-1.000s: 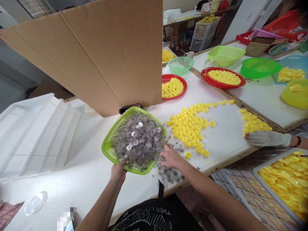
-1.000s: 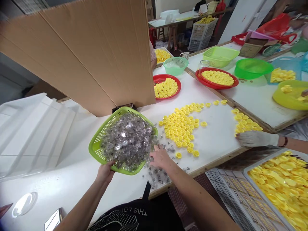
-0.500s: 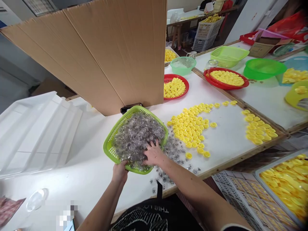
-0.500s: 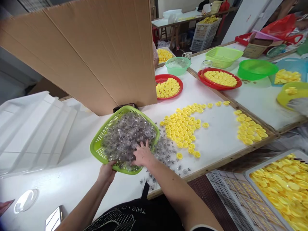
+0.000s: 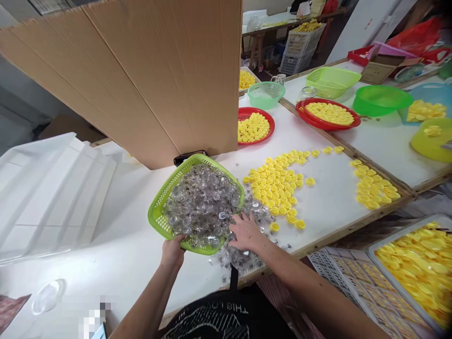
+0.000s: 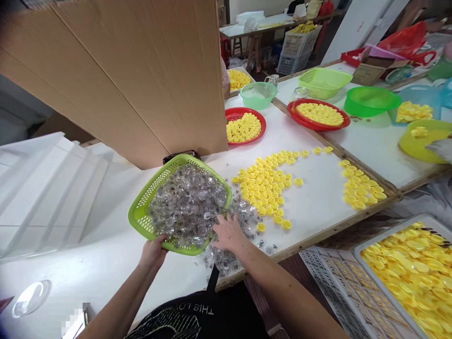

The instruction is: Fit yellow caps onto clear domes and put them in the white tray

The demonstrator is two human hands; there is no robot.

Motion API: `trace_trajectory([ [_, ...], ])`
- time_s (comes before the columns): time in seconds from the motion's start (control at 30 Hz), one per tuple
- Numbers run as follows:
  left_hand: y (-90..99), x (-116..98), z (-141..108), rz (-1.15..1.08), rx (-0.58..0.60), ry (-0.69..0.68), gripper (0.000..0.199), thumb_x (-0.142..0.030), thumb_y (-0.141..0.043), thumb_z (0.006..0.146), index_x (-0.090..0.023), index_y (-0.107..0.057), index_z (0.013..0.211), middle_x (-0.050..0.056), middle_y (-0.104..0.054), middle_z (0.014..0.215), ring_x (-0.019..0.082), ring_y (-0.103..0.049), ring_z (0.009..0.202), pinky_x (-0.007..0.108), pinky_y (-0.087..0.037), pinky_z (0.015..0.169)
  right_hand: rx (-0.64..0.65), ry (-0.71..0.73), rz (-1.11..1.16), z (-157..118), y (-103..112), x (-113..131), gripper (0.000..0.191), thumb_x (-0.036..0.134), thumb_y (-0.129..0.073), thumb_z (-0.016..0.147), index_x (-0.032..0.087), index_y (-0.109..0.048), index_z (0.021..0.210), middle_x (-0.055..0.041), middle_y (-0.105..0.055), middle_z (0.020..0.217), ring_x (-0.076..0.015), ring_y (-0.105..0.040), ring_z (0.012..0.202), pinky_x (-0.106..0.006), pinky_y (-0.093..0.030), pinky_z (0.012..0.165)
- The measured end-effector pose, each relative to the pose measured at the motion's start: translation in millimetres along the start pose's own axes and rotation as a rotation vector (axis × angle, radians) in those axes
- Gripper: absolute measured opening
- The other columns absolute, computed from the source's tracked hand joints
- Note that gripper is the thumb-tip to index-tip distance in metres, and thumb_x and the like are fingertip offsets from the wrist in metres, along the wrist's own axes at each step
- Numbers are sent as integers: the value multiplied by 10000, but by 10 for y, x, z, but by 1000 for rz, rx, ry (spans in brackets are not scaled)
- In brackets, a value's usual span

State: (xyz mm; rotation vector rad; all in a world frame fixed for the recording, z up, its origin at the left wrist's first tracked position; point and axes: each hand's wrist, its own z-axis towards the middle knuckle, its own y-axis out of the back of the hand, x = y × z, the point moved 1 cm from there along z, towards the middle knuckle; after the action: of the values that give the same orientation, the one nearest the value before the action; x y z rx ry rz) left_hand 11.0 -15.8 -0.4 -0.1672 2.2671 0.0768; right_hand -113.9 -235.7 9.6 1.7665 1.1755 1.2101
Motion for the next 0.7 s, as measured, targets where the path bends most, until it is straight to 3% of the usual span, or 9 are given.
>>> trace_trajectory([
  [0.13, 0, -1, 4, 1, -7, 6, 256, 17, -593, 562, -111, -577, 783, 14, -619, 652, 138, -570, 543, 312, -511, 576, -84, 21, 6, 258, 143, 132, 453, 545, -540, 834, 209, -607, 1131, -143, -445, 1285, -345, -415, 1188, -546, -333, 975],
  [0.23, -13, 1, 1, -2, -8, 9, 262, 26, -579, 566, -106, -578, 793, 19, -620, 656, 135, -562, 533, 331, -519, 596, -93, 75, 9, 512, 123, 281, 504, 581, -592, 787, 247, -593, 1164, -115, -392, 1373, -370, -270, 1306, -592, -263, 1026],
  [0.33, -25, 14, -2, -12, -6, 9, 282, 31, -569, 568, -108, -588, 812, 30, -636, 697, 138, -571, 548, 345, -528, 626, -67, 77, 11, 651, 14, 344, 496, 603, -568, 794, 243, -625, 1131, -130, -429, 1343, -396, -251, 1317, -668, -211, 1020],
  [0.47, -18, 44, 15, -37, -10, 18, 277, 27, -565, 578, -115, -591, 814, 39, -643, 732, 153, -594, 587, 360, -537, 651, -65, 62, 3, 616, -61, 291, 478, 579, -562, 809, 239, -620, 1140, -137, -468, 1283, -392, -291, 1294, -681, -187, 1023],
  [0.7, 34, 29, 81, -72, -74, 50, 265, 47, -566, 585, -119, -565, 791, 31, -611, 691, 160, -584, 595, 386, -546, 666, -54, 99, -36, 282, -8, 79, 425, 509, -636, 773, 203, -637, 1068, -149, -487, 1252, -394, -246, 1323, -649, -187, 1040],
])
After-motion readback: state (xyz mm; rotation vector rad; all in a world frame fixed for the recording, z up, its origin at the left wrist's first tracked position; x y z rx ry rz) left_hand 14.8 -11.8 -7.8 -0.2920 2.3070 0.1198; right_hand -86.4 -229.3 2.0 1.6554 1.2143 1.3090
